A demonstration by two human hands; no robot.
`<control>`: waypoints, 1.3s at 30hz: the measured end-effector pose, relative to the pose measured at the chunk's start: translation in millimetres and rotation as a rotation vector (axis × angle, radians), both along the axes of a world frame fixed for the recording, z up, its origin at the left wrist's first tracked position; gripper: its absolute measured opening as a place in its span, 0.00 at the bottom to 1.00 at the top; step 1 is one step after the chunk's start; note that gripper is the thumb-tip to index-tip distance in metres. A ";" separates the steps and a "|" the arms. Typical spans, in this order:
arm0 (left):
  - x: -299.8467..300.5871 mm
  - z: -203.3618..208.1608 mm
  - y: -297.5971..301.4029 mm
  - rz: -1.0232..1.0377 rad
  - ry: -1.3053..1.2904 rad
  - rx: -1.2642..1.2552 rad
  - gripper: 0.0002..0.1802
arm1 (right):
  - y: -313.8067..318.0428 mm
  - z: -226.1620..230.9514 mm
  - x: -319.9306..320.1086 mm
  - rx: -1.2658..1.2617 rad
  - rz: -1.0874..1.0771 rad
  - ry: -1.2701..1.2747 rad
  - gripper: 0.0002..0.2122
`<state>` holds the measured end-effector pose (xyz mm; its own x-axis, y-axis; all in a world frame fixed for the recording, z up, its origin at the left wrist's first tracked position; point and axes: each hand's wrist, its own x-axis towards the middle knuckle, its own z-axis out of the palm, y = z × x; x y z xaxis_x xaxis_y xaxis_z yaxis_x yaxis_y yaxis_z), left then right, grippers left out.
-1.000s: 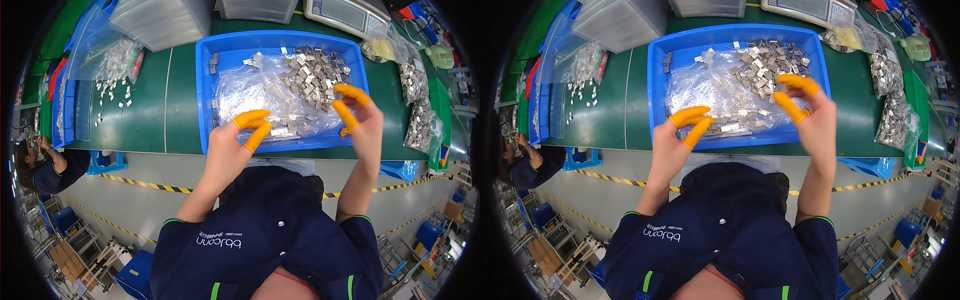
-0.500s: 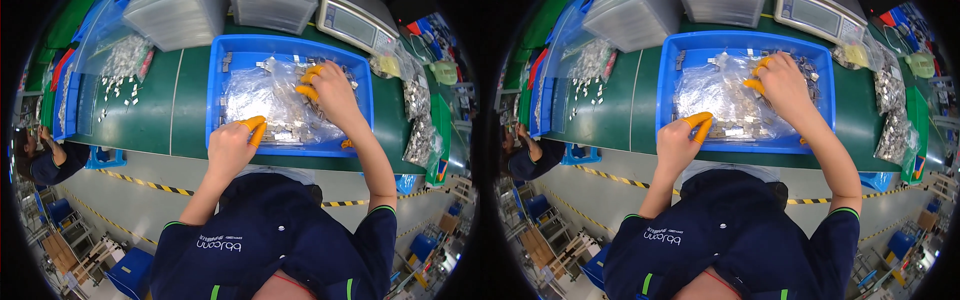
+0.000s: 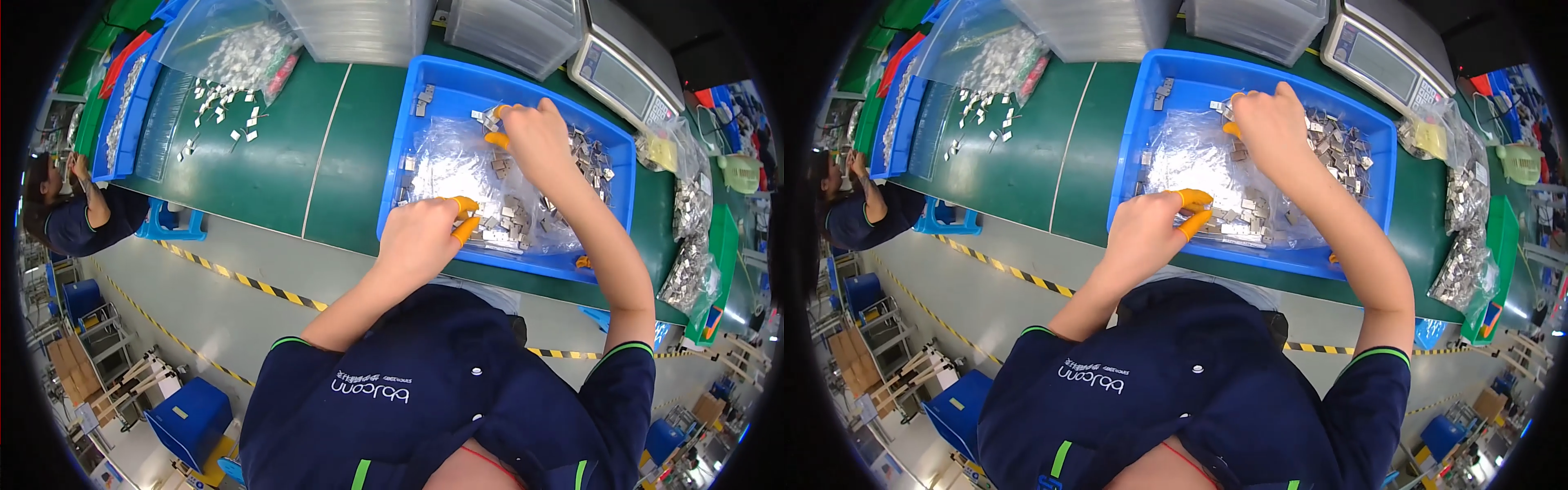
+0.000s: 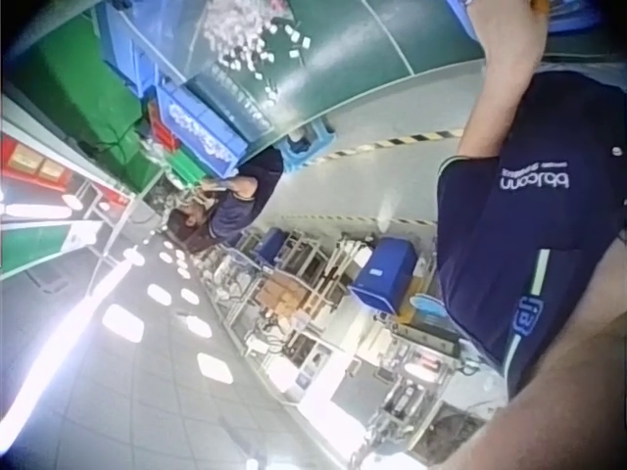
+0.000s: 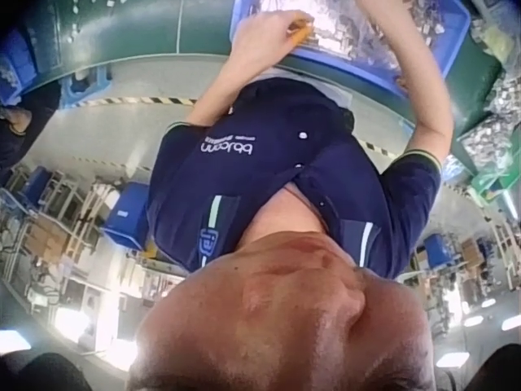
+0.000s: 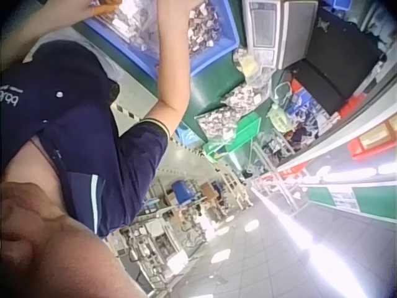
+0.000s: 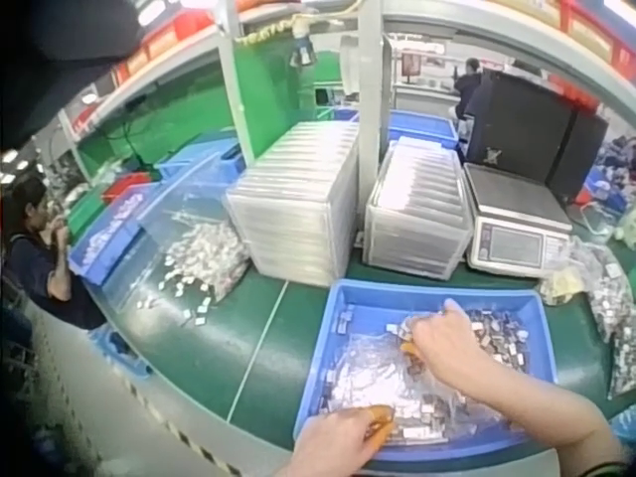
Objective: The person sorts small electronic metal components from a plastic bag into a blue plastic tray by hand, inspecting them one by one at an electronics assembly workbench.
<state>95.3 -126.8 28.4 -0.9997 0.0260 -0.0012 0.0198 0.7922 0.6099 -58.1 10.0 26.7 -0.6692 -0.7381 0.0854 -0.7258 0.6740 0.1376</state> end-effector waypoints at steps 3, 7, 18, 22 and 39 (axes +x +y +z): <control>-6.3 6.2 -2.5 -0.032 -0.059 -0.008 0.11 | -5.2 -7.6 -14.5 -0.136 0.043 -0.049 0.04; -16.5 0.3 -2.3 -0.096 -0.095 -0.051 0.12 | -2.7 -16.3 -16.7 -0.160 0.027 -0.173 0.04; -40.2 -4.3 36.2 -0.359 0.056 -0.216 0.19 | 52.4 40.9 41.5 -0.977 -0.154 -0.562 0.08; -43.7 -14.1 44.6 -0.449 0.293 -0.399 0.18 | 86.6 38.7 62.0 -1.156 -0.341 -0.646 0.08; -57.8 -2.9 41.9 -0.485 -0.008 -0.245 0.12 | 133.5 -1.1 111.2 -1.561 -0.748 -0.742 0.09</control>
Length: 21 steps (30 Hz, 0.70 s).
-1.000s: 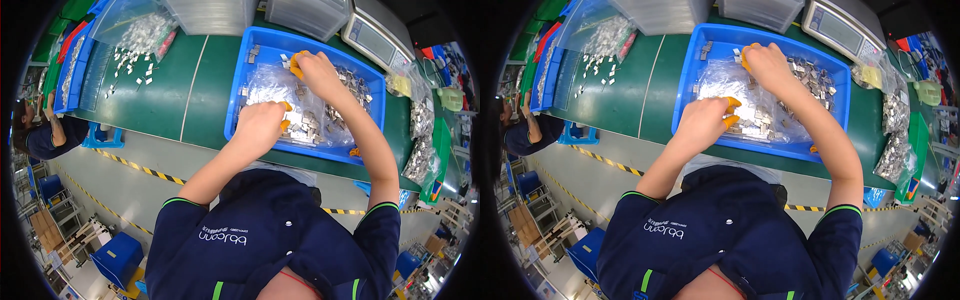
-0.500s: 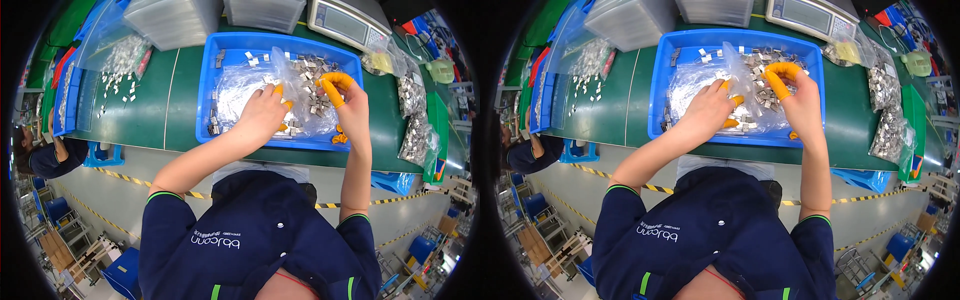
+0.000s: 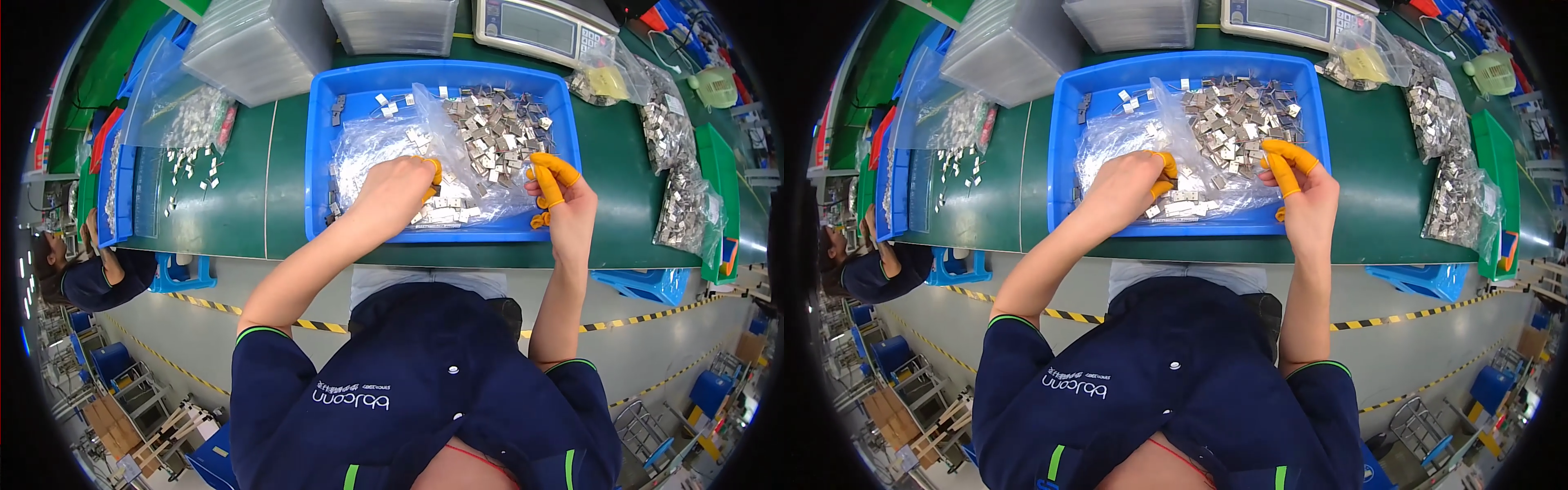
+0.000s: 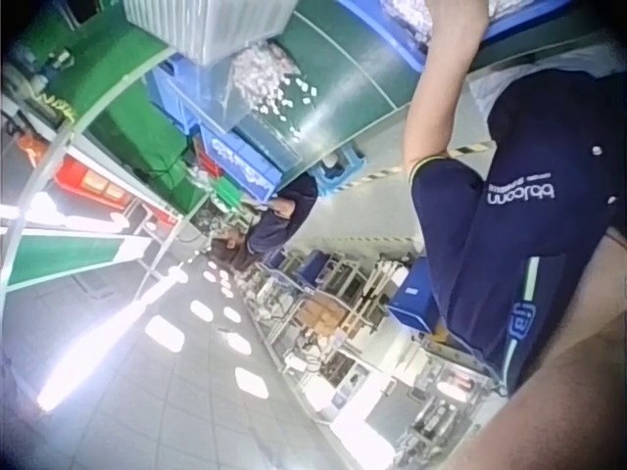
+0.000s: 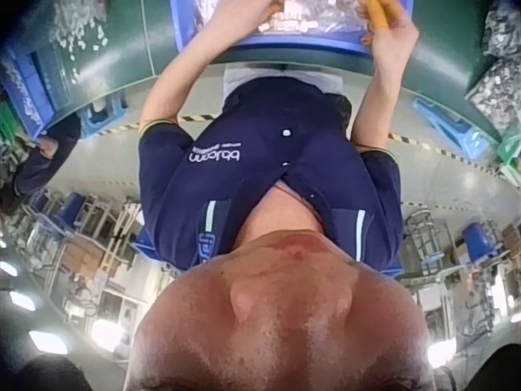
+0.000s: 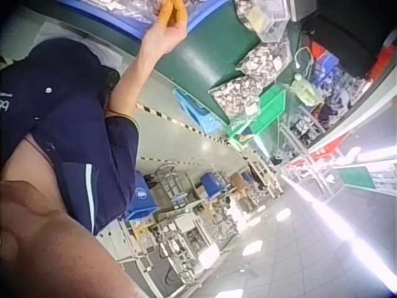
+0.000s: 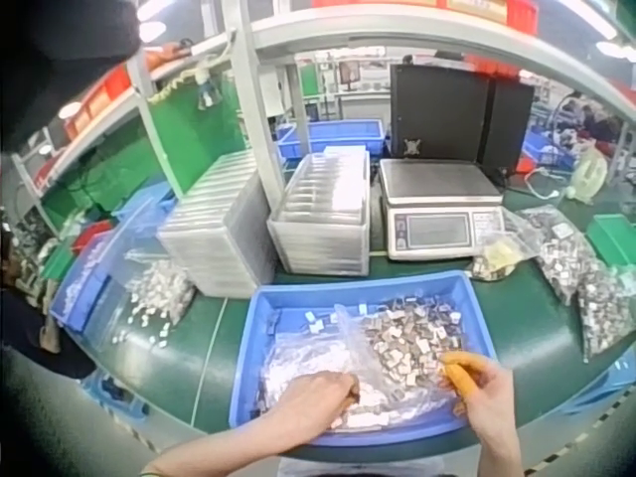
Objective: The person sorts small electronic metal components from a plastic bag into a blue plastic tray by hand, inspecting them one by one at an electronics assembly workbench.
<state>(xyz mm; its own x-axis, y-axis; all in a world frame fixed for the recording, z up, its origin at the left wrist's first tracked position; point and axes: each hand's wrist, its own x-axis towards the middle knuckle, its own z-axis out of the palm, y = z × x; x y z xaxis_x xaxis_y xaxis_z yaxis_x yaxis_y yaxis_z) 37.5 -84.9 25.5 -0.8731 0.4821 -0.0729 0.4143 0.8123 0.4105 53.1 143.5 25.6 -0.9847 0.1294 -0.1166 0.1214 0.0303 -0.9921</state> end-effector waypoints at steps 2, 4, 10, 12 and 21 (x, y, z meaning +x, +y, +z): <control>0.3 11.7 -3.6 0.077 -0.098 -0.161 0.14 | -2.6 -0.4 5.2 0.009 -0.040 -0.011 0.09; 1.8 21.0 -9.6 0.206 -0.106 -0.002 0.14 | -5.9 1.4 9.6 -0.127 -0.061 0.044 0.09; 16.9 31.1 -20.0 0.519 -0.586 1.199 0.15 | -30.1 8.5 11.6 -0.159 -0.001 0.192 0.12; 23.8 30.9 -21.2 0.574 -0.777 1.586 0.17 | -43.8 8.6 12.1 -0.178 0.083 0.200 0.12; 37.4 19.9 0.7 0.612 -0.700 1.782 0.16 | -76.0 20.0 13.3 -0.254 0.157 0.216 0.15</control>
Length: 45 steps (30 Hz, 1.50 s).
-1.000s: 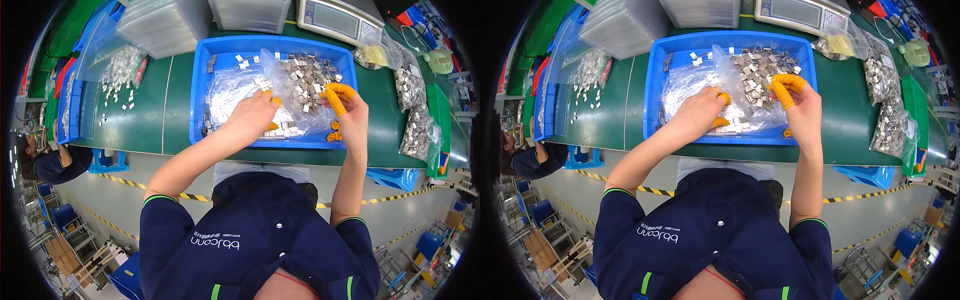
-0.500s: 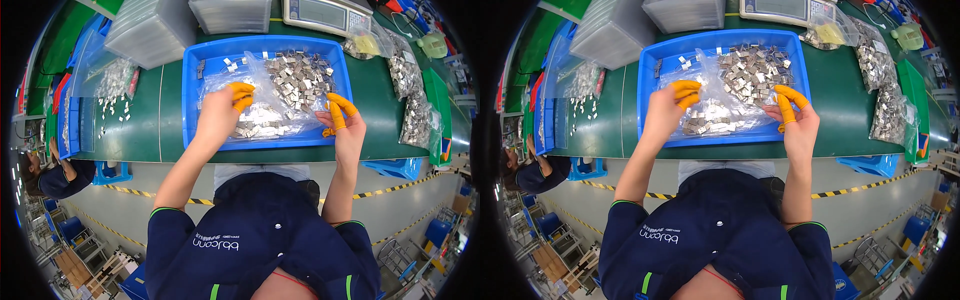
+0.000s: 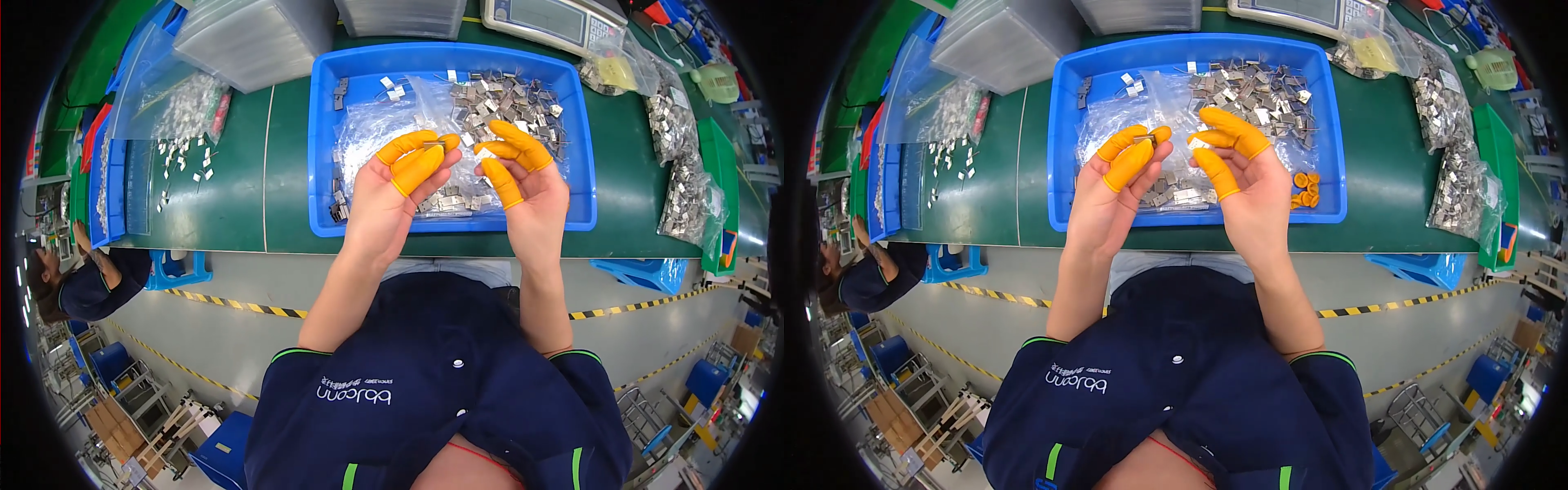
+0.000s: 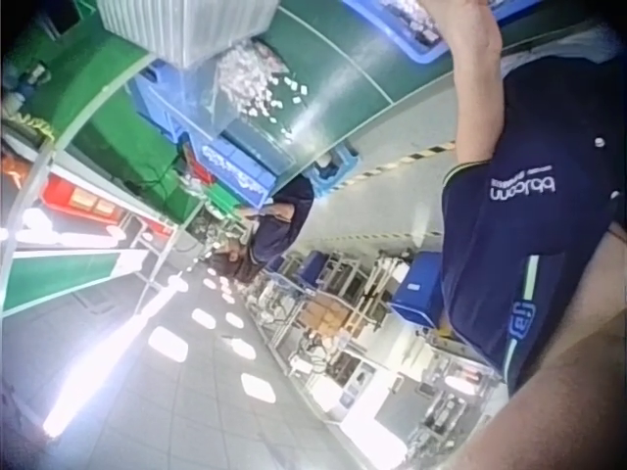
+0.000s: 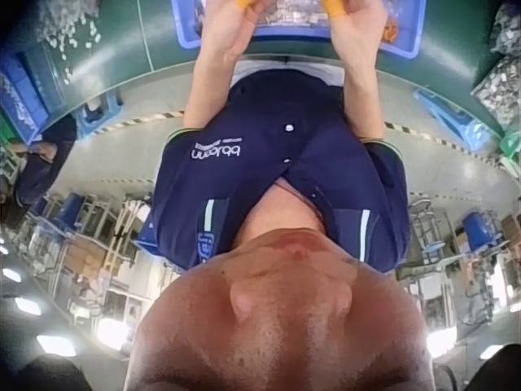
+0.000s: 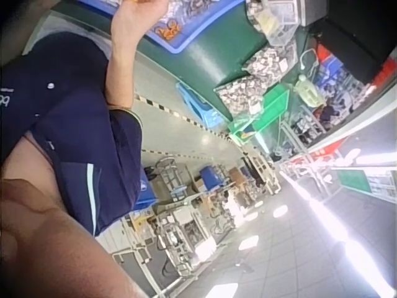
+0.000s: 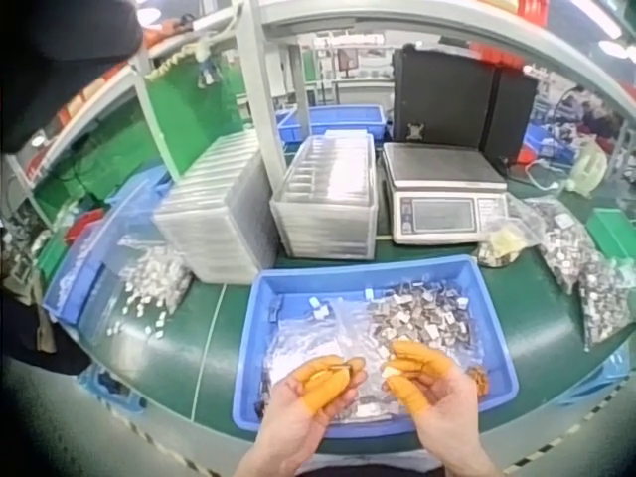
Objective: The person sorts small electronic metal components from a plastic bag into a blue plastic tray by hand, inspecting them one by one at an electronics assembly workbench.
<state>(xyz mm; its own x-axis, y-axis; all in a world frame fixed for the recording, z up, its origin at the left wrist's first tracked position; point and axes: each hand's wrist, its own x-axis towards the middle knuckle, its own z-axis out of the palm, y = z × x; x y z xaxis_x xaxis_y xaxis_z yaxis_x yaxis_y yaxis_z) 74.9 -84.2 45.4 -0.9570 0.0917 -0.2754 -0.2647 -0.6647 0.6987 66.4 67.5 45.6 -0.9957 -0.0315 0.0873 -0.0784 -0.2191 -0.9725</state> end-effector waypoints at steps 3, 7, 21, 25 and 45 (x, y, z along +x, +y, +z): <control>3.1 -1.3 5.0 0.011 0.006 -0.018 0.16 | 0.5 -3.1 4.3 -0.066 -0.023 -0.025 0.14; 7.4 -8.9 6.4 0.030 -0.009 -0.034 0.15 | -1.0 -7.9 6.3 0.067 -0.050 0.099 0.10; 1.8 -4.6 17.2 0.073 0.008 -0.068 0.13 | -7.0 -7.5 9.2 -0.052 -0.155 0.017 0.08; 1.4 -2.1 13.8 0.010 0.048 -0.157 0.14 | -3.2 -8.1 7.0 -0.047 -0.147 -0.031 0.08; -0.3 7.3 -2.3 -0.258 0.088 -0.159 0.32 | 13.5 -11.3 -0.6 0.099 0.341 0.147 0.22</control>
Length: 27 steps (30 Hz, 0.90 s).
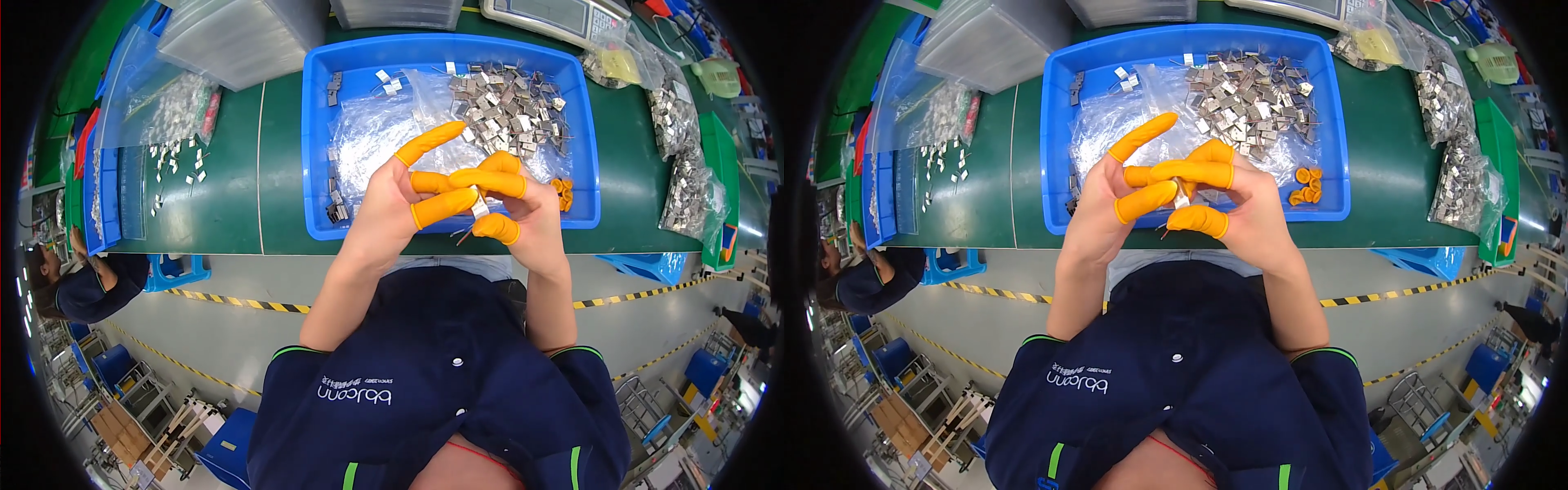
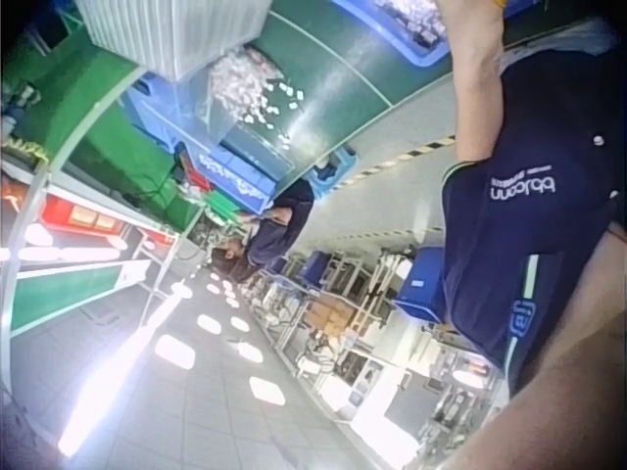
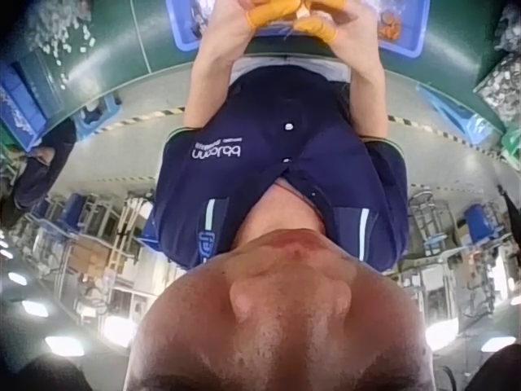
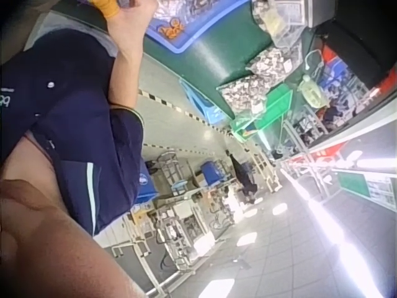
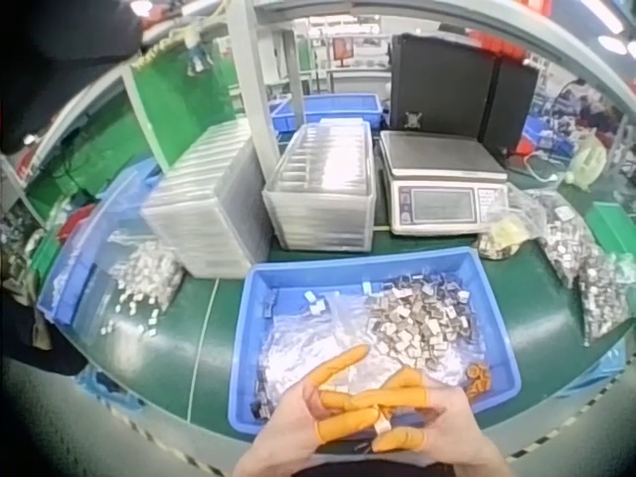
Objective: The person sorts small electronic metal components from a plastic bag into a blue plastic tray by hand, inspecting them one by one at an electronics assembly workbench.
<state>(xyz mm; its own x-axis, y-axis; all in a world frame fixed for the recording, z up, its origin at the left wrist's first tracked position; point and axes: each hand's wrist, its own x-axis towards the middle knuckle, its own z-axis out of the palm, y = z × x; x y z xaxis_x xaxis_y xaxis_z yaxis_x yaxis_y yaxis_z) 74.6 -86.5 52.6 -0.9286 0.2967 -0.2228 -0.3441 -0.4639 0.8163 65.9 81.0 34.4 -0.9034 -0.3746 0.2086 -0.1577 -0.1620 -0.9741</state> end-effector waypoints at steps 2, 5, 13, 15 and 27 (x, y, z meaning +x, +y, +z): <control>0.0 -1.5 -0.8 -0.063 -0.044 0.024 0.36 | 1.4 -0.1 1.7 -0.050 0.058 -0.033 0.18; 2.8 -6.4 0.9 -0.090 -0.170 0.260 0.34 | -1.0 1.1 4.3 -0.155 0.097 -0.220 0.14; -11.3 3.6 1.7 -0.040 0.058 -0.113 0.24 | 3.8 1.2 -13.1 0.251 -0.153 0.228 0.12; -29.6 2.6 -17.3 -0.089 0.175 -0.402 0.20 | 15.9 2.2 -25.0 0.439 -0.261 0.289 0.13; -101.3 -32.5 -33.1 -0.170 0.844 -2.069 0.08 | 28.1 -7.2 -23.6 0.822 -0.548 0.226 0.16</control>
<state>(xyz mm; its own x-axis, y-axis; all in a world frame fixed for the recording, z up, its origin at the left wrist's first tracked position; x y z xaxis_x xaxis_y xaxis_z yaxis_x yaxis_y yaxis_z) -26.7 -119.6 20.1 -0.9472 0.3115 0.0761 0.3056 0.9488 -0.0799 42.3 109.1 27.1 -0.9654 -0.0247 0.2596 -0.2032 0.6951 -0.6896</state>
